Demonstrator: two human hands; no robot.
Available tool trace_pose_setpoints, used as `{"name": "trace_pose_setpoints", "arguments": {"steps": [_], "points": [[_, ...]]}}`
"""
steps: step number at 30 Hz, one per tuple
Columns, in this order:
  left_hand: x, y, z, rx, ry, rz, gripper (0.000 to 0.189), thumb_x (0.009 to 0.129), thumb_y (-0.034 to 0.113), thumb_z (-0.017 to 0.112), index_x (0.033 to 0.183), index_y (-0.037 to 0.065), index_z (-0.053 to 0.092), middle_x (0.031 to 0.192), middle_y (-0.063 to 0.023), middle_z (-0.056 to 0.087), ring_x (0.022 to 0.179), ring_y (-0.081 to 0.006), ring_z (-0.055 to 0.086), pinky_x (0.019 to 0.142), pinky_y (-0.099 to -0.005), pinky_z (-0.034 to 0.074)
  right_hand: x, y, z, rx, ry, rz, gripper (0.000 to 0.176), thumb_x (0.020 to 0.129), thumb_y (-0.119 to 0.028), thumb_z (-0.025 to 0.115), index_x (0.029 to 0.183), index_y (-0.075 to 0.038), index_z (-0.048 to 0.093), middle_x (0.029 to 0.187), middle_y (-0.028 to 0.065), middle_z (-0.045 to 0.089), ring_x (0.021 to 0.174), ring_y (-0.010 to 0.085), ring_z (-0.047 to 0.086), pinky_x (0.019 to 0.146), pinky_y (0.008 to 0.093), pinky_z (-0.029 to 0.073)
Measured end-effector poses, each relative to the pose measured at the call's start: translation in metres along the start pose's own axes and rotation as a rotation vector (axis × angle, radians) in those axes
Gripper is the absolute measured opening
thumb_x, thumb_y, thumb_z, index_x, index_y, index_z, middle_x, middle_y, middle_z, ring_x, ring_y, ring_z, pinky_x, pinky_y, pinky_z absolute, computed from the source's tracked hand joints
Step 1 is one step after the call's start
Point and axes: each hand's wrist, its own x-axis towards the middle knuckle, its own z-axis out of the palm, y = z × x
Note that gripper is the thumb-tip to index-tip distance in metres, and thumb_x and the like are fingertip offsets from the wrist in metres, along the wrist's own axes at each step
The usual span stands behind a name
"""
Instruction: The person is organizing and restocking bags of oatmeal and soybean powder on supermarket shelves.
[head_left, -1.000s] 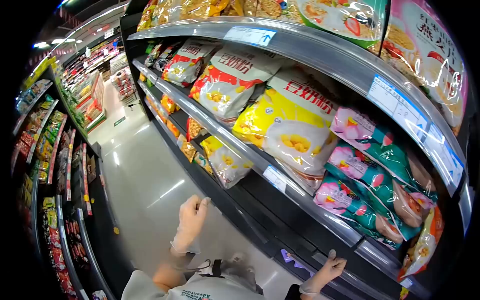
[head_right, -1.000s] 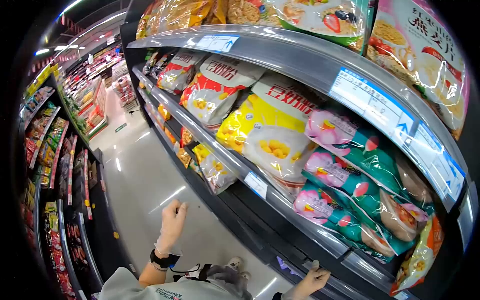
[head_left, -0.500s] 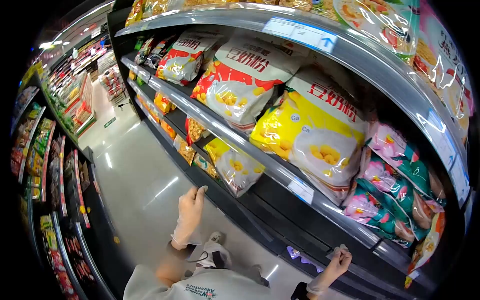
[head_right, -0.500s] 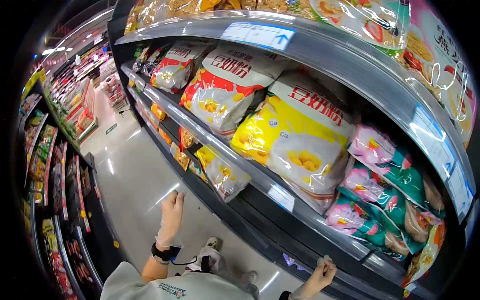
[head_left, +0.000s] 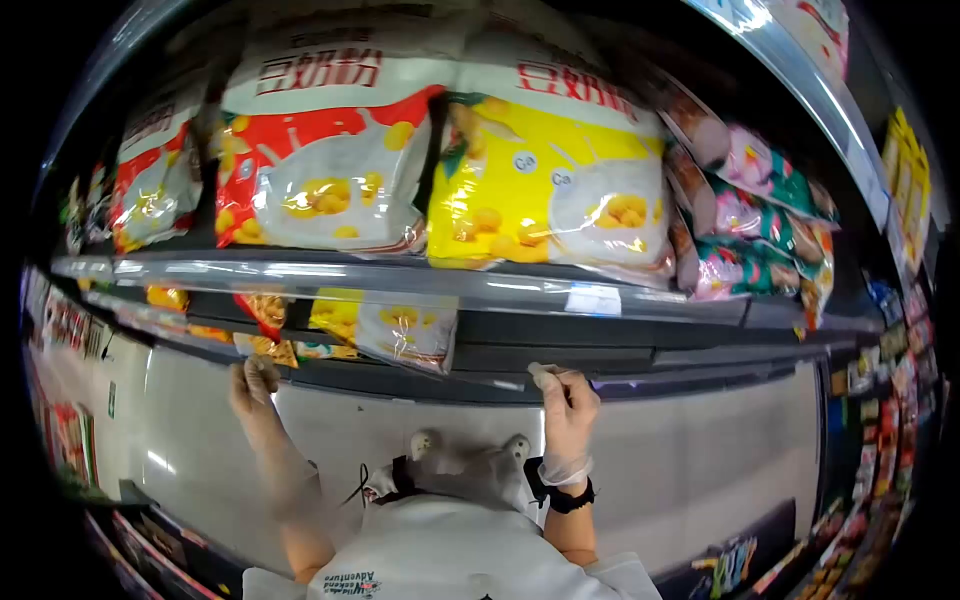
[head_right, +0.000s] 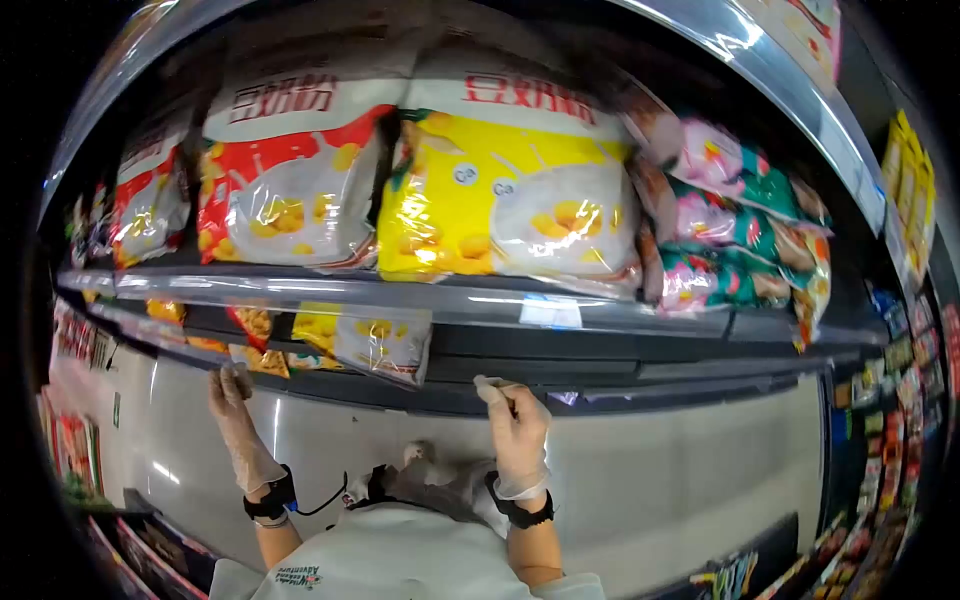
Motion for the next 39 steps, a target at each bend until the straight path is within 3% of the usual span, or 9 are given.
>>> {"name": "trace_pose_setpoints", "arguments": {"steps": [13,16,18,19,22,25,30,33,39], "points": [[0.163,0.076,0.043,0.258,0.041,0.6,0.051,0.091,0.022,0.06,0.133,0.0,0.041,0.127,-0.0127,0.05,0.107,-0.0196,0.05,0.096,-0.0305,0.038,-0.048,0.017,-0.021,-0.116,0.249,0.358,0.018,0.086,-0.011,0.062,0.075,0.003,0.061,0.066,0.0064,0.063,0.063,0.0101,0.053,0.058,0.0256,0.043],[0.191,0.096,0.059,0.164,-0.167,0.166,0.07,0.089,0.036,0.063,0.139,-0.003,0.032,0.137,-0.0184,0.044,0.12,-0.023,0.045,0.101,-0.0314,0.034,-0.038,0.007,-0.018,-0.121,0.245,0.348,0.024,0.085,-0.015,0.065,0.068,0.0,0.059,0.057,-0.003,0.048,0.057,0.0049,0.039,0.051,0.0229,0.033],[0.241,0.038,0.061,0.5,-0.151,0.382,0.075,0.09,0.048,0.055,0.139,-0.004,0.031,0.139,-0.0215,0.04,0.119,-0.0263,0.045,0.102,-0.0319,0.033,-0.033,0.006,-0.02,-0.139,0.209,0.346,0.021,0.083,-0.014,0.066,0.07,0.001,0.059,0.057,-0.002,0.049,0.057,0.0062,0.04,0.05,0.0244,0.034],[0.231,0.042,0.063,0.06,-0.381,-0.012,0.074,0.091,0.05,0.051,0.139,-0.003,0.033,0.14,-0.0222,0.038,0.126,-0.0264,0.04,0.105,-0.032,0.03,-0.03,0.009,-0.021,-0.172,0.197,0.29,0.021,0.083,-0.013,0.066,0.07,0.001,0.059,0.057,-0.0014,0.049,0.057,0.0066,0.04,0.05,0.0249,0.034],[0.133,0.109,0.07,0.065,-0.315,0.465,0.079,0.086,0.052,0.055,0.142,0.002,0.031,0.139,-0.0173,0.038,0.125,-0.0237,0.037,0.106,-0.0325,0.026,-0.019,0.008,-0.027,-0.222,0.21,0.196,0.02,0.083,-0.014,0.067,0.074,0.002,0.06,0.058,0.0047,0.055,0.055,0.0093,0.047,0.049,0.0258,0.038],[0.146,0.124,0.083,-0.154,-0.201,-0.079,0.081,0.085,0.05,0.058,0.142,0.001,0.03,0.136,-0.0157,0.041,0.121,-0.0233,0.042,0.102,-0.0346,0.033,-0.001,0.0,-0.035,-0.235,0.235,0.074,0.021,0.083,-0.015,0.068,0.077,0.004,0.061,0.062,0.009,0.061,0.054,0.0116,0.053,0.05,0.0262,0.042],[0.184,0.07,0.069,-0.233,-0.483,0.149,0.054,0.097,0.044,0.037,0.142,0.014,0.037,0.148,-0.0129,0.025,0.134,-0.0205,0.027,0.109,-0.0346,0.024,0.021,-0.008,-0.054,-0.181,0.239,0.061,0.02,0.084,-0.014,0.067,0.085,0.006,0.063,0.069,0.0114,0.063,0.059,0.0127,0.056,0.055,0.0264,0.045],[0.221,0.061,0.076,-0.2,-0.325,-0.019,0.068,0.083,0.039,0.066,0.131,-0.002,0.041,0.114,-0.0149,0.058,0.093,-0.0195,0.059,0.083,-0.0309,0.049,0.027,-0.005,-0.053,-0.129,0.243,0.047,0.02,0.085,-0.014,0.066,0.086,0.006,0.064,0.069,0.0109,0.063,0.06,0.0131,0.056,0.056,0.0263,0.045],[0.233,0.084,0.06,-0.069,-0.488,-0.067,0.062,0.084,0.036,0.066,0.127,-0.003,0.044,0.112,-0.0141,0.06,0.09,-0.0192,0.061,0.08,-0.031,0.051,0.023,-0.002,-0.047,-0.124,0.191,0.115,0.021,0.085,-0.017,0.066,0.087,0.004,0.065,0.07,0.012,0.064,0.062,0.0141,0.058,0.059,0.0264,0.046]]}}
